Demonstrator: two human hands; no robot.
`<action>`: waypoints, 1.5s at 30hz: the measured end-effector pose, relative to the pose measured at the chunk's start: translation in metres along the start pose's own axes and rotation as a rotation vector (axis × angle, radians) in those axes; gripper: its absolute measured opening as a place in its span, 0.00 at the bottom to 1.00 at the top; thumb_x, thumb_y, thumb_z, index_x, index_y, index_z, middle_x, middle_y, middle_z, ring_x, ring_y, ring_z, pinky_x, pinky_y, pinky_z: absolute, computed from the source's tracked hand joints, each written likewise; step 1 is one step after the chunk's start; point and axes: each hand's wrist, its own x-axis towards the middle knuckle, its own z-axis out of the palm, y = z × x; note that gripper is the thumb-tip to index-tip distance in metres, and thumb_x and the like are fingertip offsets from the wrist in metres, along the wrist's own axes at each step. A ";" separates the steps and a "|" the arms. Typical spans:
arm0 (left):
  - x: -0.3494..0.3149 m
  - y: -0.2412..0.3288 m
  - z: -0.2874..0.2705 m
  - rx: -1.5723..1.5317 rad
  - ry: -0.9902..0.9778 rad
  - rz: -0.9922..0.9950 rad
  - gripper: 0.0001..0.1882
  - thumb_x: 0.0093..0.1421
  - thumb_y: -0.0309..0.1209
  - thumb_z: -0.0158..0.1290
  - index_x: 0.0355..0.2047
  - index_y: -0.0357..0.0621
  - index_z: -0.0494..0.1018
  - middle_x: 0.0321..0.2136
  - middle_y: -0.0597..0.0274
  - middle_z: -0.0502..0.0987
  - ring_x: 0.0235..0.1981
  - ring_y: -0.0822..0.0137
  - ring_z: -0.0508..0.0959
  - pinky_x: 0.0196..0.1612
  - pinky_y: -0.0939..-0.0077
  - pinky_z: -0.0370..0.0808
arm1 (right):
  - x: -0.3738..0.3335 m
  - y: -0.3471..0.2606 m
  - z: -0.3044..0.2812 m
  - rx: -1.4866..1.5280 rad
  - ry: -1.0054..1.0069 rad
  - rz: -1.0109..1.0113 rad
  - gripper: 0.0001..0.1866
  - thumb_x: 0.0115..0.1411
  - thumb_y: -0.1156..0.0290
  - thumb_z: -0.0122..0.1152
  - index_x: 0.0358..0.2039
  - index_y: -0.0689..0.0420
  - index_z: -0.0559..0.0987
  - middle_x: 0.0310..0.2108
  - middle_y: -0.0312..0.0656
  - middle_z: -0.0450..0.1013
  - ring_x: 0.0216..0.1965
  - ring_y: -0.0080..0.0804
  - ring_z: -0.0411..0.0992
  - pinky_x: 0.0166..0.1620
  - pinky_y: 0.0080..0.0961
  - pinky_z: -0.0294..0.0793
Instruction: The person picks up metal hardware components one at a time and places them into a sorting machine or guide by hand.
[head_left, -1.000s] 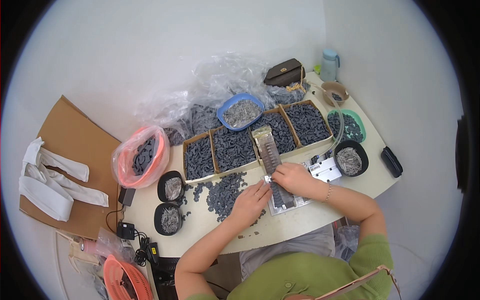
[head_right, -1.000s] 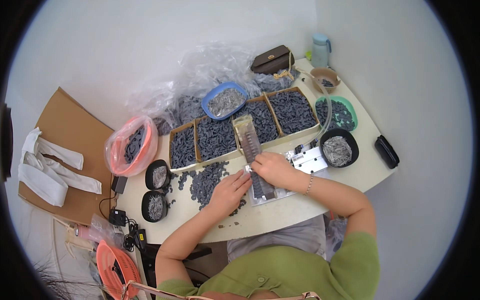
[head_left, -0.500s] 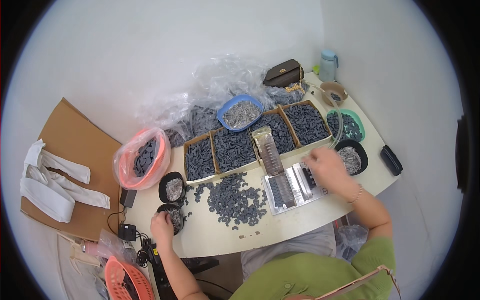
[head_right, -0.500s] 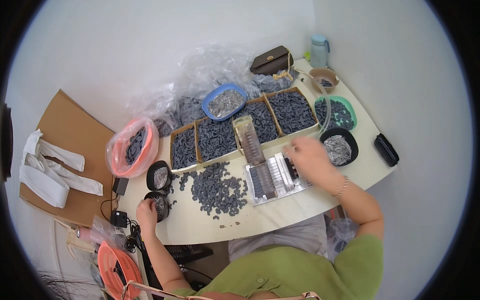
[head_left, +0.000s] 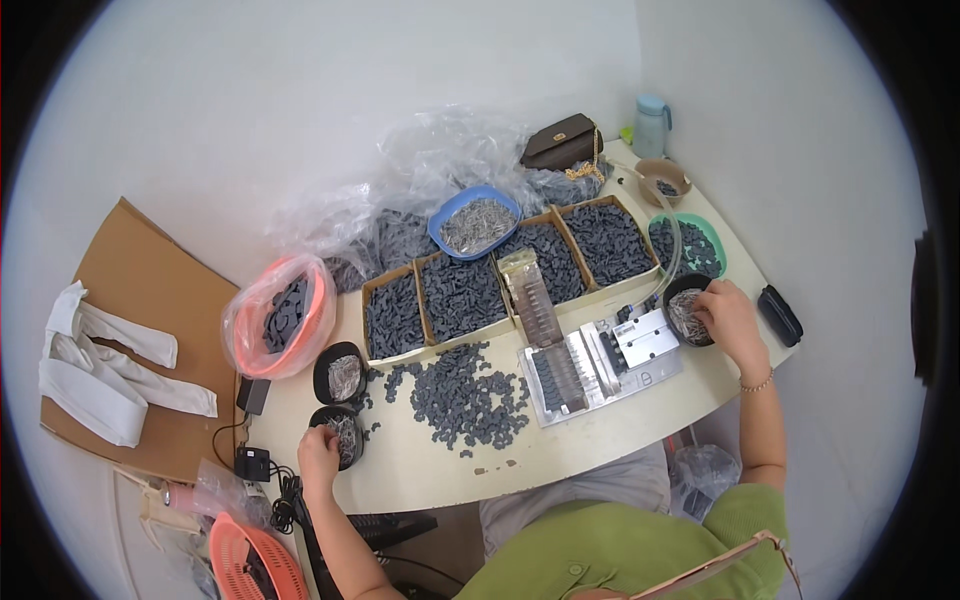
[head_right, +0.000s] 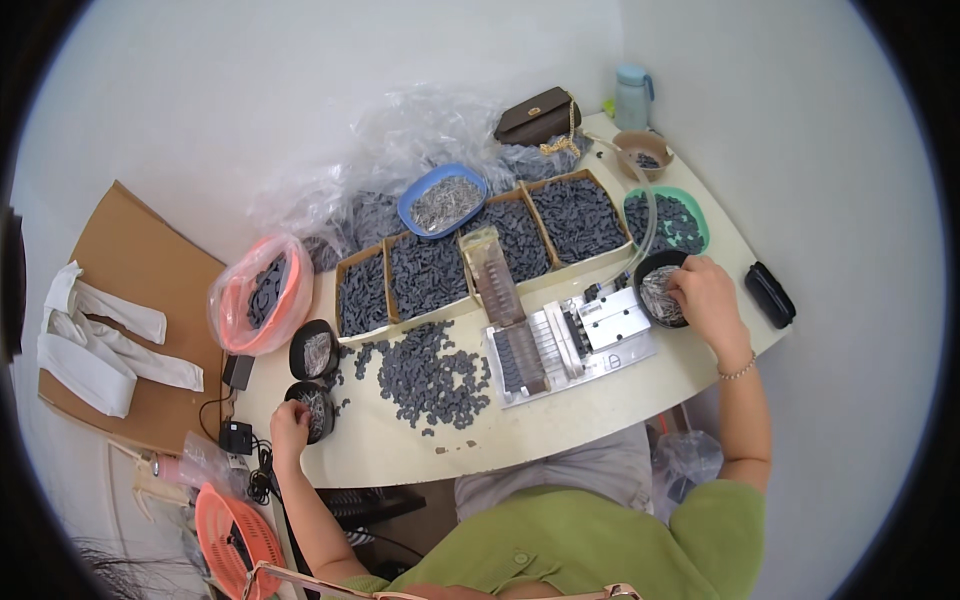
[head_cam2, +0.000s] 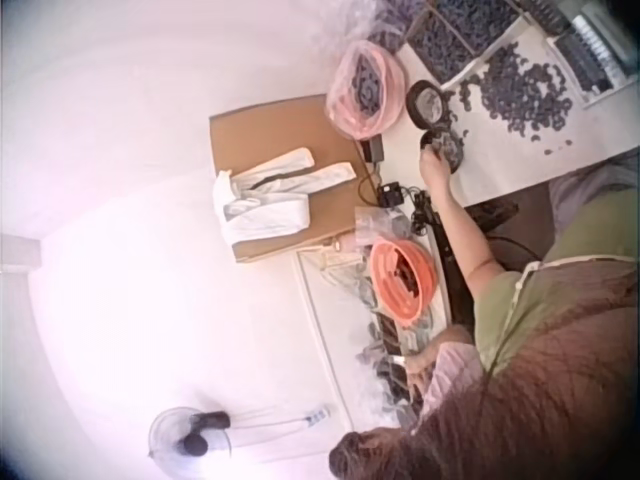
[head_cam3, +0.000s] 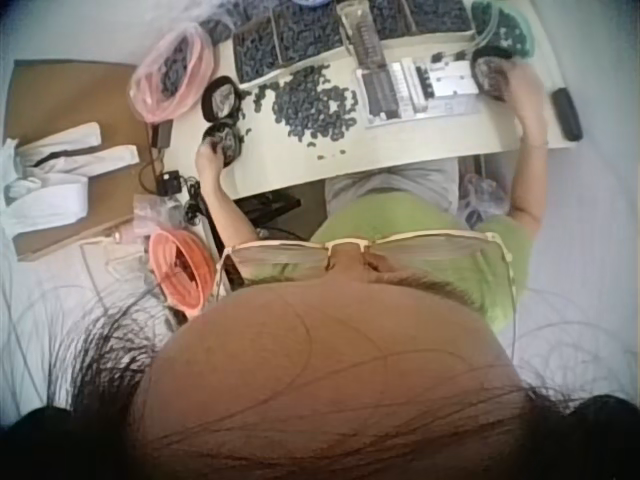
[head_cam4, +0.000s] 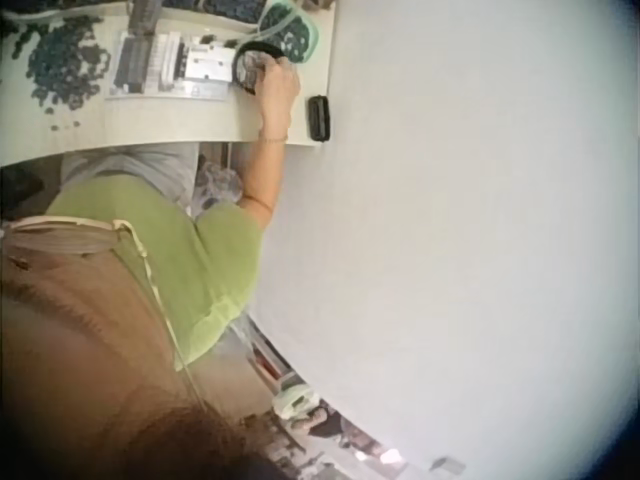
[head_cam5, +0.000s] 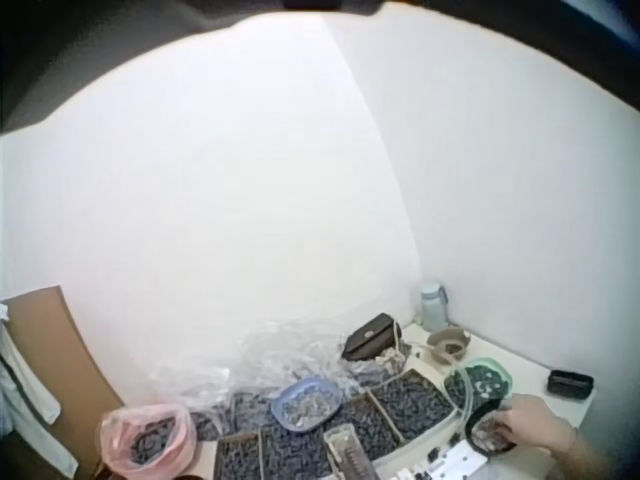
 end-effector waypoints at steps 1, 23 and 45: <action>0.000 0.000 -0.001 0.032 -0.017 0.008 0.06 0.50 0.22 0.57 0.27 0.36 0.71 0.26 0.48 0.74 0.31 0.48 0.75 0.36 0.58 0.71 | 0.000 0.001 -0.001 -0.057 0.021 -0.019 0.03 0.45 0.77 0.62 0.22 0.57 0.76 0.27 0.40 0.71 0.33 0.40 0.71 0.35 0.35 0.71; -0.035 0.218 0.081 -1.013 -0.426 0.342 0.04 0.52 0.19 0.57 0.28 0.39 0.74 0.32 0.60 0.78 0.32 0.69 0.77 0.36 0.76 0.75 | -0.009 -0.138 0.046 0.163 0.070 -0.744 0.13 0.45 0.72 0.56 0.33 0.60 0.79 0.32 0.37 0.71 0.35 0.31 0.68 0.37 0.25 0.68; 0.096 0.061 0.024 0.140 0.060 0.157 0.07 0.55 0.29 0.54 0.31 0.38 0.72 0.30 0.47 0.76 0.34 0.46 0.77 0.38 0.56 0.73 | 0.098 -0.120 0.047 0.443 -0.004 -0.557 0.11 0.54 0.66 0.61 0.37 0.55 0.80 0.36 0.40 0.71 0.40 0.39 0.67 0.46 0.36 0.65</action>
